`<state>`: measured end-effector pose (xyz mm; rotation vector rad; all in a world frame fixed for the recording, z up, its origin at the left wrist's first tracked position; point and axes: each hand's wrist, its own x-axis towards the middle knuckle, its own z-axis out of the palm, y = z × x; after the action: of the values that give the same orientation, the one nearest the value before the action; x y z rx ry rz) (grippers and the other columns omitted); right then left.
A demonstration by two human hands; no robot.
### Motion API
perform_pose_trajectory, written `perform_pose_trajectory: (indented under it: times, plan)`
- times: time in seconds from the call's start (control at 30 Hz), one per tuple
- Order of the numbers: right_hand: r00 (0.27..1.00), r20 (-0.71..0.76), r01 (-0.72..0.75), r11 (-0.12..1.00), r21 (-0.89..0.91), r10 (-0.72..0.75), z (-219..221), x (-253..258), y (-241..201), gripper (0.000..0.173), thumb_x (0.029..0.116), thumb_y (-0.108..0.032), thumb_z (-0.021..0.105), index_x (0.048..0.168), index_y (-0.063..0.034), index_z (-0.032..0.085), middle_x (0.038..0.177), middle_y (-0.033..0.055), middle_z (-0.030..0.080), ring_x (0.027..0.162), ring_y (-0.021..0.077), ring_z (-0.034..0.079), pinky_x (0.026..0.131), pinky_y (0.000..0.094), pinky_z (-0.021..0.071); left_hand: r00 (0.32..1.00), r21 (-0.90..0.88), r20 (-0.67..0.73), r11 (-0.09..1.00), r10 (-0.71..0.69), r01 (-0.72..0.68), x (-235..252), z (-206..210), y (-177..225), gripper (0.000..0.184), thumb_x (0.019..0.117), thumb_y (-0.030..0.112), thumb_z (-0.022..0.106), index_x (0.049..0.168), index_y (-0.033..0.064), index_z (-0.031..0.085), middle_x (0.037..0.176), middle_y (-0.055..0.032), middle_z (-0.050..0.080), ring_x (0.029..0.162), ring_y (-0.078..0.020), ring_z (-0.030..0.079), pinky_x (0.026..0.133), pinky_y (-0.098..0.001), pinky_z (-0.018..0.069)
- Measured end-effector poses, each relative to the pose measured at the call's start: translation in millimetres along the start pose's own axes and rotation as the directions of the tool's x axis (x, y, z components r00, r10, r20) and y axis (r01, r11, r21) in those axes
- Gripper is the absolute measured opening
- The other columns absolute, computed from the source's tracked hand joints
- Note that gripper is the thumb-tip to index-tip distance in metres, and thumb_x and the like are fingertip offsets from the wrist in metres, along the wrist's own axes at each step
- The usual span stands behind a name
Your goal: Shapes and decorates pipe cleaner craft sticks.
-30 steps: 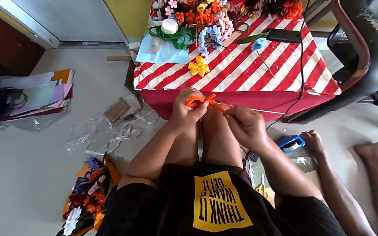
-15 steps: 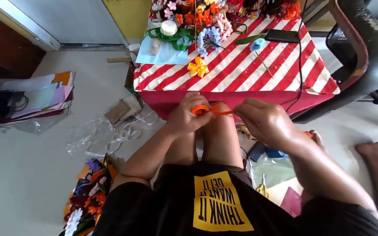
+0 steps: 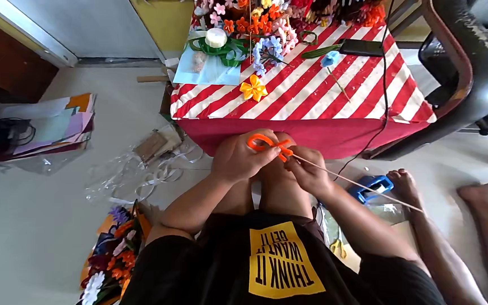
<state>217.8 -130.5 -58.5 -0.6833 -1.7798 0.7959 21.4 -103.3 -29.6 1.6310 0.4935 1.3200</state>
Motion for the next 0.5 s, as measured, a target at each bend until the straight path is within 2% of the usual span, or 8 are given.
perform_pose_trajectory:
  times: [0.1,0.2,0.3,0.4,0.5]
  plan:
    - [0.985,-0.153,-0.075,0.996,0.04,0.08,26,-14,0,0.023,0.1027,-0.008,0.05,0.092,0.0033,0.067,0.076,-0.0023,0.065,0.067,-0.0037,0.059,0.062,0.0155,0.052,0.999,0.213,-0.009,0.976,0.039,-0.036,0,-12,-3,0.004,0.0901,0.01,0.068,0.091,0.0062,0.068,0.09,0.0004,0.07,0.091,-0.0078,0.068,0.1,-0.0369,0.0532]
    - [0.984,-0.145,-0.107,0.993,-0.041,0.1,36,-17,-9,0.022,0.1019,-0.007,0.05,0.09,0.0044,0.064,0.071,0.0011,0.061,0.062,-0.001,0.056,0.058,0.0156,0.0492,0.986,0.365,0.006,0.918,0.165,-0.156,-1,-14,-11,0.007,0.089,0.01,0.068,0.085,0.0052,0.066,0.088,-0.003,0.069,0.093,-0.0094,0.067,0.108,-0.0387,0.0465]
    - [0.993,-0.108,-0.08,0.969,-0.232,0.056,28,-12,-22,0.024,0.1013,-0.01,0.05,0.09,0.0036,0.066,0.069,0.0051,0.061,0.061,0.0025,0.056,0.059,0.0168,0.0476,0.959,0.507,0.047,0.82,0.28,-0.265,-2,-18,-19,0.009,0.0892,0.013,0.067,0.086,0.0051,0.067,0.087,-0.0045,0.07,0.091,-0.0097,0.067,0.108,-0.0398,0.0428]
    - [0.998,-0.061,-0.03,0.903,-0.43,0.004,10,-5,-35,0.027,0.1022,-0.013,0.048,0.09,0.0009,0.068,0.071,0.0069,0.062,0.063,0.0073,0.056,0.061,0.0202,0.0471,0.958,0.547,0.06,0.794,0.281,-0.267,-4,-22,-18,0.011,0.0906,0.016,0.068,0.087,0.005,0.068,0.088,-0.0053,0.071,0.094,-0.011,0.068,0.109,-0.0412,0.0424]
    - [1.0,-0.008,0.012,0.777,-0.63,-0.022,-7,3,-47,0.028,0.1036,-0.014,0.048,0.091,-0.0021,0.069,0.073,0.0094,0.065,0.062,0.0175,0.061,0.056,0.0311,0.0496,0.955,0.555,0.105,0.78,0.279,-0.289,-1,-23,-13,0.01,0.089,0.015,0.069,0.084,0.0054,0.069,0.087,-0.0049,0.071,0.091,-0.0113,0.068,0.108,-0.0421,0.0424]
